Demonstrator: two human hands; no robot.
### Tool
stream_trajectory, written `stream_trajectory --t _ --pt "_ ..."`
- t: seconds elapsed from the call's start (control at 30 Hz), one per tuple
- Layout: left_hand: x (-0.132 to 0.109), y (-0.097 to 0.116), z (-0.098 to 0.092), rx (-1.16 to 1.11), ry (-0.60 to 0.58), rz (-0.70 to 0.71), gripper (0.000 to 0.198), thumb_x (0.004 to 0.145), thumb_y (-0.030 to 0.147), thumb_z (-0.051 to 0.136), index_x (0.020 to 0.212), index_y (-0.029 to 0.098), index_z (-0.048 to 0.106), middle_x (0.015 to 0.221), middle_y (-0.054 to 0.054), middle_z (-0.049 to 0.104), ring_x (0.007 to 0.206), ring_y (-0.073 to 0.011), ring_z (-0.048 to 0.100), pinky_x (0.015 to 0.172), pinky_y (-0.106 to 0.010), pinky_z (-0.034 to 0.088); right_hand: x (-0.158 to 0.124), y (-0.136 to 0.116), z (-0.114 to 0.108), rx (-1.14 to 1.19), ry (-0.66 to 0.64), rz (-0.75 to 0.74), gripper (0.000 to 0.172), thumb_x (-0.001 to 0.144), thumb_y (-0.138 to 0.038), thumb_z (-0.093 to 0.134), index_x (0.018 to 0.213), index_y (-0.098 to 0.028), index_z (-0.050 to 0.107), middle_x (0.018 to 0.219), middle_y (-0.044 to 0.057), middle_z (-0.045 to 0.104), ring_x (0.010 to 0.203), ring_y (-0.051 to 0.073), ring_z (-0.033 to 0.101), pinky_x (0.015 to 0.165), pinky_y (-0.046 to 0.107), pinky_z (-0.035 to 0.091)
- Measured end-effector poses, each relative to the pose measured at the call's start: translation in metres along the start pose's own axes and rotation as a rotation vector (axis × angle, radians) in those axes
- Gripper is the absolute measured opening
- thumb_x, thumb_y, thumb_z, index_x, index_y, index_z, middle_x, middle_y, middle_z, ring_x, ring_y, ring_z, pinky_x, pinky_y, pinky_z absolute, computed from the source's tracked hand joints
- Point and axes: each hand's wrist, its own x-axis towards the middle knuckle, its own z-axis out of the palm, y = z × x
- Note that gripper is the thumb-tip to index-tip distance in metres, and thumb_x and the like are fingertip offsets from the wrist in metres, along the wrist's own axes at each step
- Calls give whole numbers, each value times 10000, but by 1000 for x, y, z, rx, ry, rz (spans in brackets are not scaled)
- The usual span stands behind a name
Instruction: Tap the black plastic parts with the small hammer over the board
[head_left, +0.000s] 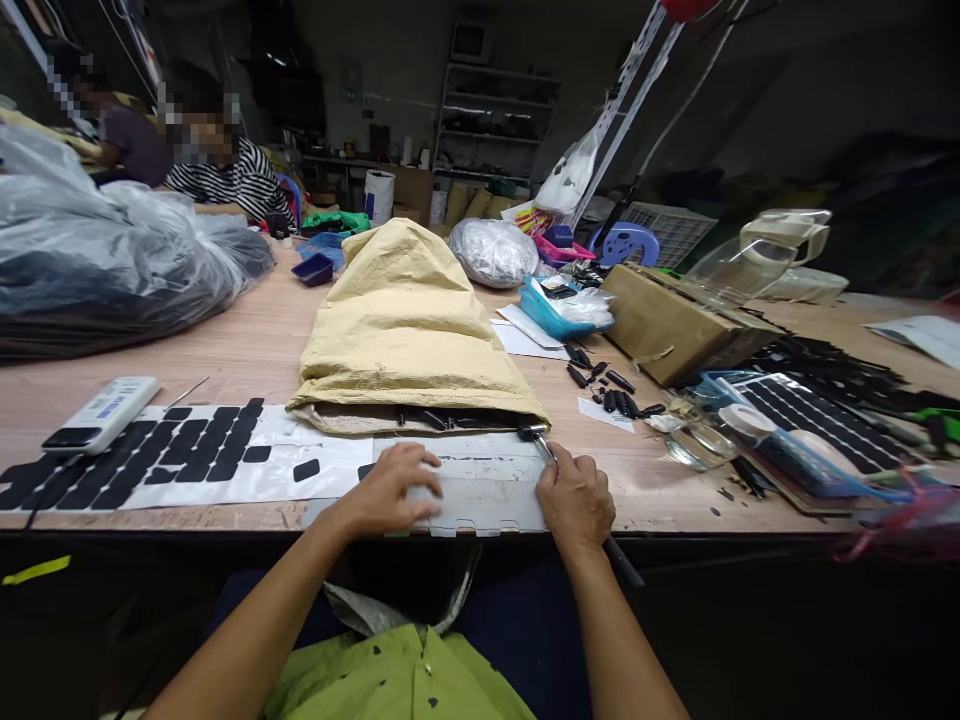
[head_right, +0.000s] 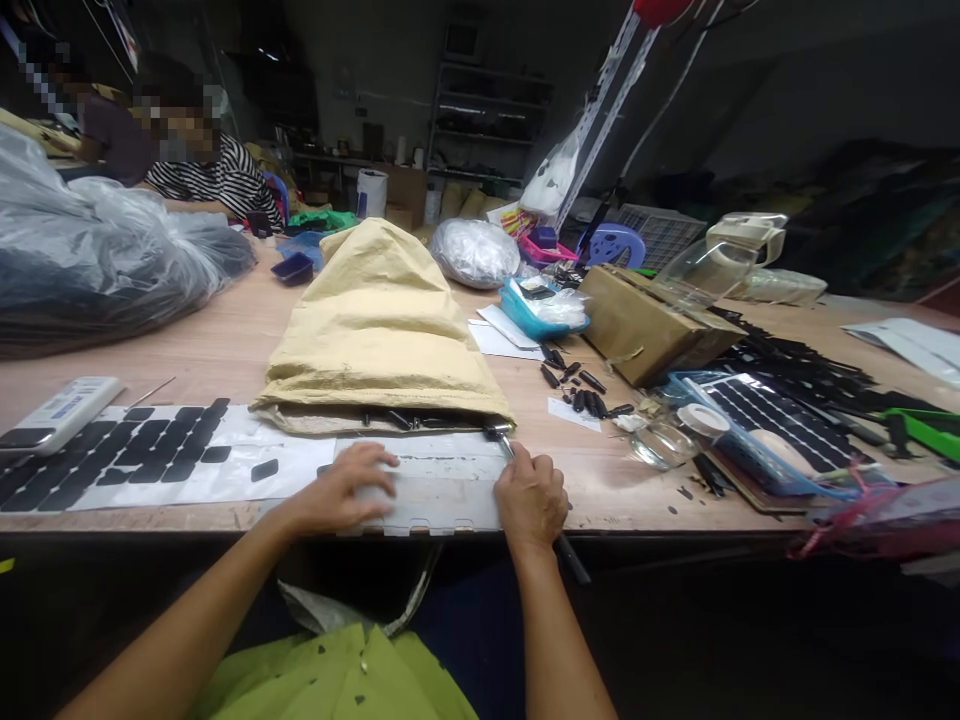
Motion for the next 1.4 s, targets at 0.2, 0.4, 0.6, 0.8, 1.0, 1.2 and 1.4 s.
stream_trajectory --t 0.2,0.4,0.6,0.8,1.0,1.2,1.4 --pt "76 -28 -5 357 265 -127 261 857 179 609 1099 199 705 971 -88 581 946 -245 505 806 -375 439 0 1 2 1 9 -12 318 906 -223 541 1179 -244 702 909 68 594 792 181 473 599 287 222" --pt "83 -33 -16 423 230 -85 165 793 145 678 952 185 688 1060 -91 568 1008 -258 480 827 -369 413 0 2 1 1 9 -12 320 913 -221 529 1182 -255 699 905 60 598 802 185 473 614 292 238" --pt "27 -12 -19 117 241 -78 113 859 284 642 951 220 636 928 -20 660 924 -225 508 804 -356 394 -2 1 1 1 -8 0 322 925 -239 518 1196 -258 691 925 61 595 819 189 479 624 297 252" --pt "-1 -23 11 45 244 -138 150 793 297 703 925 226 702 885 -31 659 907 -222 515 811 -354 396 5 2 -6 83 -126 51 313 939 -280 515 1209 -266 673 1002 73 588 871 191 488 636 280 291" --pt "-2 -29 13 -54 287 -191 214 723 257 753 926 210 703 855 -28 668 880 -215 510 798 -346 423 -1 -5 -27 451 -185 141 359 916 -248 481 1213 -196 675 1000 100 619 872 217 533 719 334 390" --pt "-2 -25 10 -78 290 -227 144 718 266 749 848 213 718 851 -31 649 900 -222 514 786 -341 432 -57 -44 -44 838 -306 -155 373 938 -366 486 1216 -195 666 1093 76 685 951 184 620 868 309 496" --pt "3 -29 12 -81 267 -257 145 697 241 760 838 216 733 825 -22 653 872 -212 501 779 -332 417 -83 -75 -60 932 -282 -405 335 972 -270 465 1229 -214 674 835 31 623 774 136 590 724 250 490"
